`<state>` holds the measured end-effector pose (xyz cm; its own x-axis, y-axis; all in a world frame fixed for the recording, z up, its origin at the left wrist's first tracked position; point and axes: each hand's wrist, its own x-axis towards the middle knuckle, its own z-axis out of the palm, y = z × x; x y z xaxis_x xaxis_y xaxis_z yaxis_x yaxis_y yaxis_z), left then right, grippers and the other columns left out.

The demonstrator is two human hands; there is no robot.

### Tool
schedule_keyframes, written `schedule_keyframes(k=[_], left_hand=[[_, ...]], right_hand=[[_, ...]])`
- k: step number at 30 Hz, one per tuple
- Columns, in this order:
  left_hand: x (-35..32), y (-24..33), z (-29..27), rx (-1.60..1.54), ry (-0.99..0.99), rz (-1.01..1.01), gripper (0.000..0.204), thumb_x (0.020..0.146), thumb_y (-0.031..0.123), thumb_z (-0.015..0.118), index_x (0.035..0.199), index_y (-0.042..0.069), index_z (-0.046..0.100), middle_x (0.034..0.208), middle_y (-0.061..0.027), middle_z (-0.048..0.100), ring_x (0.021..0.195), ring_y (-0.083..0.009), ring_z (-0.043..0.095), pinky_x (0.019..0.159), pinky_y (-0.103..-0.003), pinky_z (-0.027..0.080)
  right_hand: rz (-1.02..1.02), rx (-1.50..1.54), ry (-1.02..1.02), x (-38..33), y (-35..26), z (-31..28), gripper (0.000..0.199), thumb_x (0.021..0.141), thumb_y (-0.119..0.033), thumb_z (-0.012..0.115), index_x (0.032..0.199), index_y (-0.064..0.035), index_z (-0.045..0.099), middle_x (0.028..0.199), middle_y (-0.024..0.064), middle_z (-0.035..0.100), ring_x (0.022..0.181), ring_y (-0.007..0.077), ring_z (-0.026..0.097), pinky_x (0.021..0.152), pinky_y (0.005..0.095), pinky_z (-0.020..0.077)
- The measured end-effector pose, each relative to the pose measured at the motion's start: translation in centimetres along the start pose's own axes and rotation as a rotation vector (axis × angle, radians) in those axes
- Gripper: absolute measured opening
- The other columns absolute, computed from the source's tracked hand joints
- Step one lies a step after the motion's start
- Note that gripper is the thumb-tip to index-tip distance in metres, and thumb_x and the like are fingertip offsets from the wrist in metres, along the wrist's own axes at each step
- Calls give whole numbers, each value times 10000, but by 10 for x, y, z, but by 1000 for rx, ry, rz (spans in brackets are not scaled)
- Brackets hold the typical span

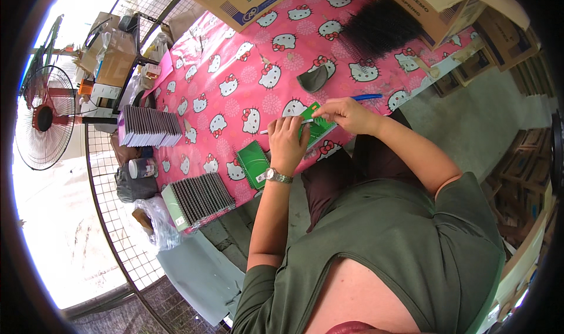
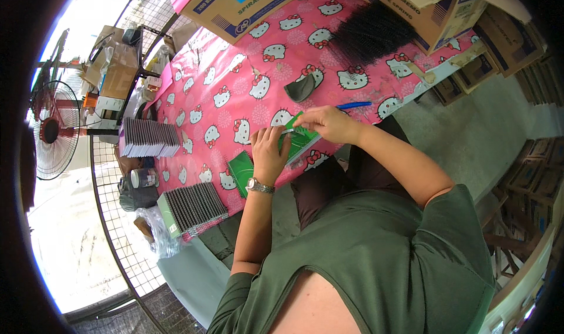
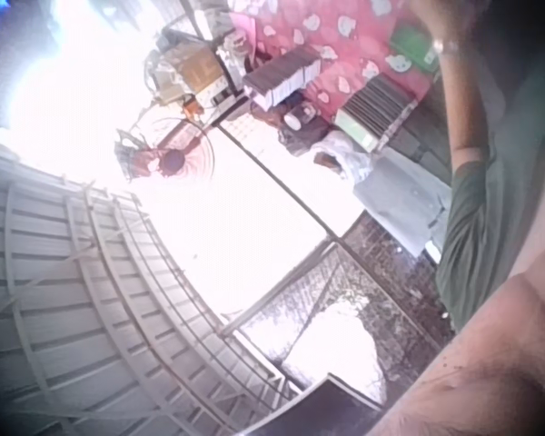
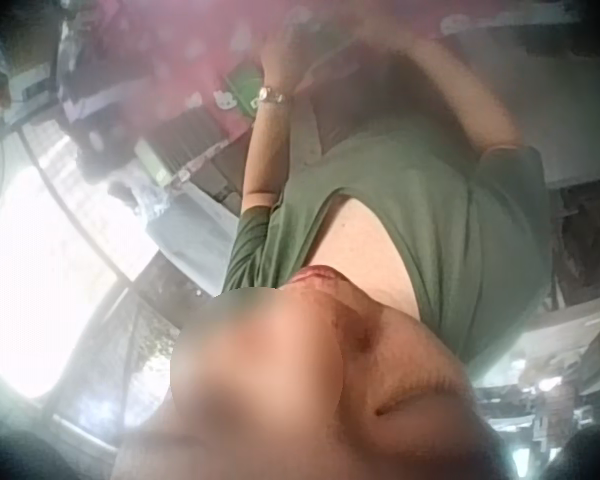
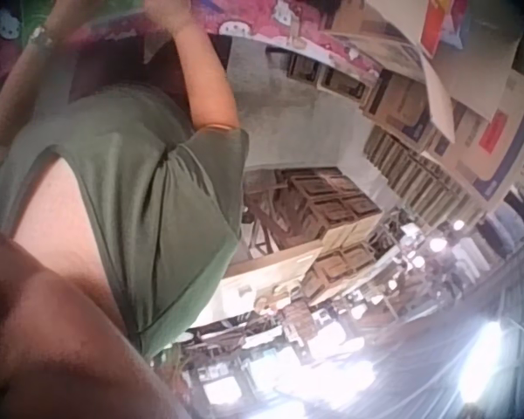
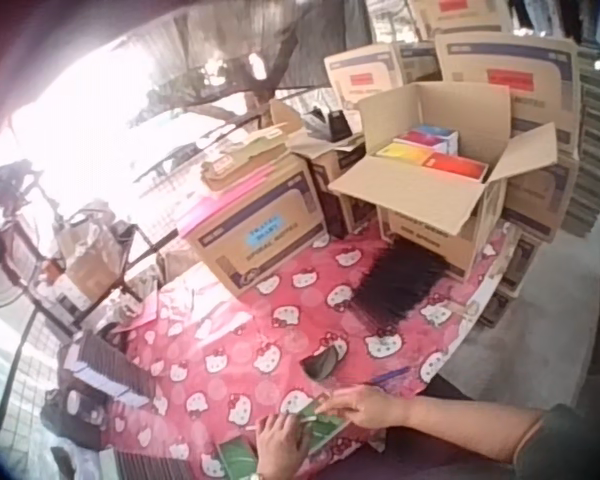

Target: The person organizes and stacks small green notebooks, سپس inserts black spiral bindings into the pre-punched holes of individual notebooks and uses a blue tool to crimp the ends of the bindings.

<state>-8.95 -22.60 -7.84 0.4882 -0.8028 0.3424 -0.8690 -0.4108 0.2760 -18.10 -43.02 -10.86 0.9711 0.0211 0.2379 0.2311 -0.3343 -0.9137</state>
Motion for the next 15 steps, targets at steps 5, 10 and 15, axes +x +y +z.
schedule_keyframes(k=[5,10,15], left_hand=[[-1,7,13,14,47,30,224,849,156,630,1053,76,583,983,-90,641,1003,-260,602,999,-451,387],[-1,10,8,19,-10,48,237,841,131,629,1064,71,576,983,-95,642,997,-270,599,1025,-461,377],[-11,3,3,-40,2,36,205,867,150,646,1042,59,591,980,-104,645,989,-288,603,1060,-479,360]], right_hand=[[68,-96,86,-2,-27,4,340,923,-121,620,1253,-57,568,889,159,662,857,273,661,772,385,520],[71,-295,-6,0,-31,3,343,947,-170,594,1260,-54,513,796,165,667,767,357,672,708,444,535],[414,12,-216,41,-44,-5,361,971,-238,554,1272,-52,479,938,197,649,831,399,667,751,462,537]])
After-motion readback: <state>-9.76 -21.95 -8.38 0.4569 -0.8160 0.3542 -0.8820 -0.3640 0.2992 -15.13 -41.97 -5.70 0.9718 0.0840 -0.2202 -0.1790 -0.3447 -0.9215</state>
